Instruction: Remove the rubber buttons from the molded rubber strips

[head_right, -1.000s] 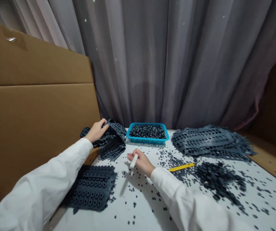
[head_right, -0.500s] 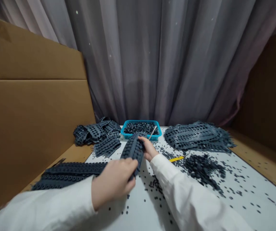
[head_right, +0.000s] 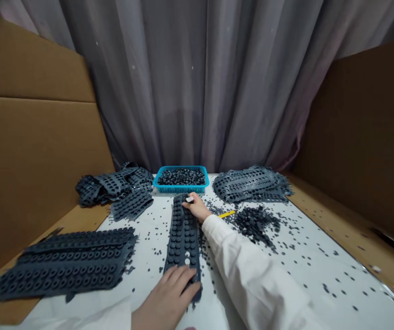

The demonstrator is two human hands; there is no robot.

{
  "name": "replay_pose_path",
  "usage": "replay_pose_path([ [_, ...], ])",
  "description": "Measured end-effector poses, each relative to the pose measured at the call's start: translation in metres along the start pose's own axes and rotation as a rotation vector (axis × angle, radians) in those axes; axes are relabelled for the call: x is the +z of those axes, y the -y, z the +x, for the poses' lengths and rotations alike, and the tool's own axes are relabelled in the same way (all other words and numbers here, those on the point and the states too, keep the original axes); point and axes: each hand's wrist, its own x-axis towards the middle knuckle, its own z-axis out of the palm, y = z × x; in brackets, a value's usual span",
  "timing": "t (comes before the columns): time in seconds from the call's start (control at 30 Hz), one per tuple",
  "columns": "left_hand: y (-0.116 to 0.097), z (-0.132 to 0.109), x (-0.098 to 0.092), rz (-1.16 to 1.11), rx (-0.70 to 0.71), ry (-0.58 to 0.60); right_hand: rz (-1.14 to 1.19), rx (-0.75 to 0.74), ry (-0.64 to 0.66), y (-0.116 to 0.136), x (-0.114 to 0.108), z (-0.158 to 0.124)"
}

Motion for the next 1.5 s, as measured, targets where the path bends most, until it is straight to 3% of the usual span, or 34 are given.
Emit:
replay_pose_path([
  [0.1, 0.002, -0.003, 0.004, 0.005, -0.013, 0.047, -0.139, -0.092, 0.016, 0.004, -0.003, 0.003],
  [0.2, 0.002, -0.005, -0.01, -0.041, -0.017, 0.093, -0.237, -0.159, 0.021, 0.012, -0.013, -0.004],
  [0.33, 0.005, -0.01, -0.026, -0.108, -0.049, -0.026, -0.403, -0.297, 0.054, 0.028, -0.038, -0.033],
  [0.4, 0.002, -0.013, -0.016, -0.074, 0.003, -0.146, -0.514, -0.361, 0.093, 0.033, -0.048, -0.055],
  [0.5, -0.015, -0.019, 0.024, 0.089, 0.215, -0.377, -0.576, -0.312, 0.211, 0.034, -0.056, -0.099],
  [0.57, -0.03, -0.022, 0.051, 0.223, 0.181, -0.549, -0.533, -0.279, 0.257, 0.031, -0.057, -0.132],
  [0.67, -0.043, -0.022, 0.069, 0.363, 0.183, -0.569, -0.441, -0.251, 0.254, 0.027, -0.055, -0.178],
  [0.8, -0.04, -0.018, 0.063, 0.394, 0.207, -0.515, -0.332, -0.309, 0.297, 0.019, -0.047, -0.213],
  [1.03, -0.036, -0.016, 0.067, 0.349, 0.168, -0.478, -0.431, -0.543, 0.317, 0.002, -0.046, -0.219],
  [1.33, -0.037, -0.018, 0.058, 0.324, 0.162, -0.452, -0.526, -0.675, 0.435, 0.006, -0.052, -0.214],
  [1.5, -0.039, -0.016, 0.055, 0.303, 0.14, -0.48, -0.512, -0.668, 0.439, 0.001, -0.053, -0.214],
])
